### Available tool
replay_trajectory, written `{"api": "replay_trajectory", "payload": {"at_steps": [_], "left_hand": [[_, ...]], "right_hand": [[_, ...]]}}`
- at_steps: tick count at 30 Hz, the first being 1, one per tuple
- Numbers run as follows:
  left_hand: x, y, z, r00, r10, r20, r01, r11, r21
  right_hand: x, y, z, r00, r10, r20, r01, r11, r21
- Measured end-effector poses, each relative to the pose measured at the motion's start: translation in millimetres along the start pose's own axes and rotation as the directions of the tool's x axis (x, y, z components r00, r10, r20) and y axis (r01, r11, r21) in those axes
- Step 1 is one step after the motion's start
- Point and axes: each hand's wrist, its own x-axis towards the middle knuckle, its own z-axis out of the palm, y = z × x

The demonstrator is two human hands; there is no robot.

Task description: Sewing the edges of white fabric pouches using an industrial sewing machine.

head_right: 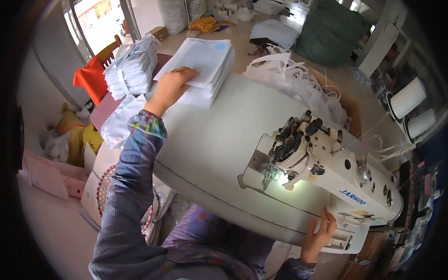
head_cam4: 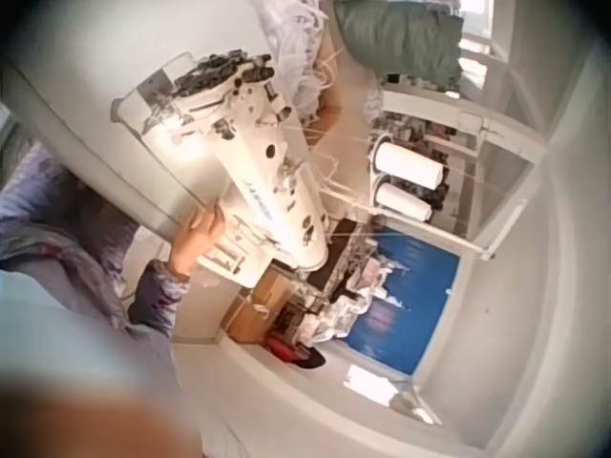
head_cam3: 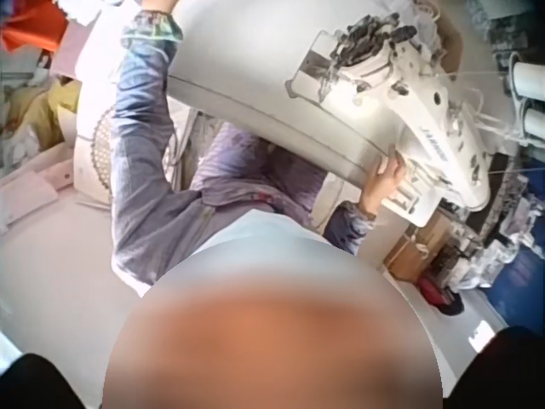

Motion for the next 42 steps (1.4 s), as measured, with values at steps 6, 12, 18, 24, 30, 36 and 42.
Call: {"api": "replay_trajectory", "payload": {"at_steps": [6,12,18,24,30,36,42], "left_hand": [[8,9,-30,0.989,-0.096,-0.112,0.071,0.976,-0.207],[-83,129,-66,0.976,0.168,-0.141,-0.146,0.978,0.152],[-202,230,-51,0.911,0.302,0.282,-0.229,0.937,-0.264],[-158,203,-46,0.786,0.358,0.504,-0.043,0.845,-0.533],[-92,181,48,0.963,0.217,0.157,-0.142,0.911,-0.388],[-87,180,65,0.918,0.116,0.378,0.107,0.847,-0.521],[-88,181,74,0.898,0.104,0.426,0.125,0.870,-0.477]], "right_hand": [[-9,-73,-6,0.997,-0.030,0.068,0.014,0.974,0.226],[-8,-152,16,0.848,-0.102,0.519,-0.446,0.391,0.805],[7,-167,53,0.662,-0.095,0.743,-0.726,0.166,0.668],[-11,-168,69,0.843,-0.155,0.516,-0.248,0.738,0.627],[-24,-168,72,0.895,-0.141,0.424,-0.170,0.770,0.615],[-22,-170,75,0.909,-0.148,0.390,-0.148,0.759,0.634],[-13,-154,65,0.795,-0.194,0.575,-0.320,0.671,0.669]]}}
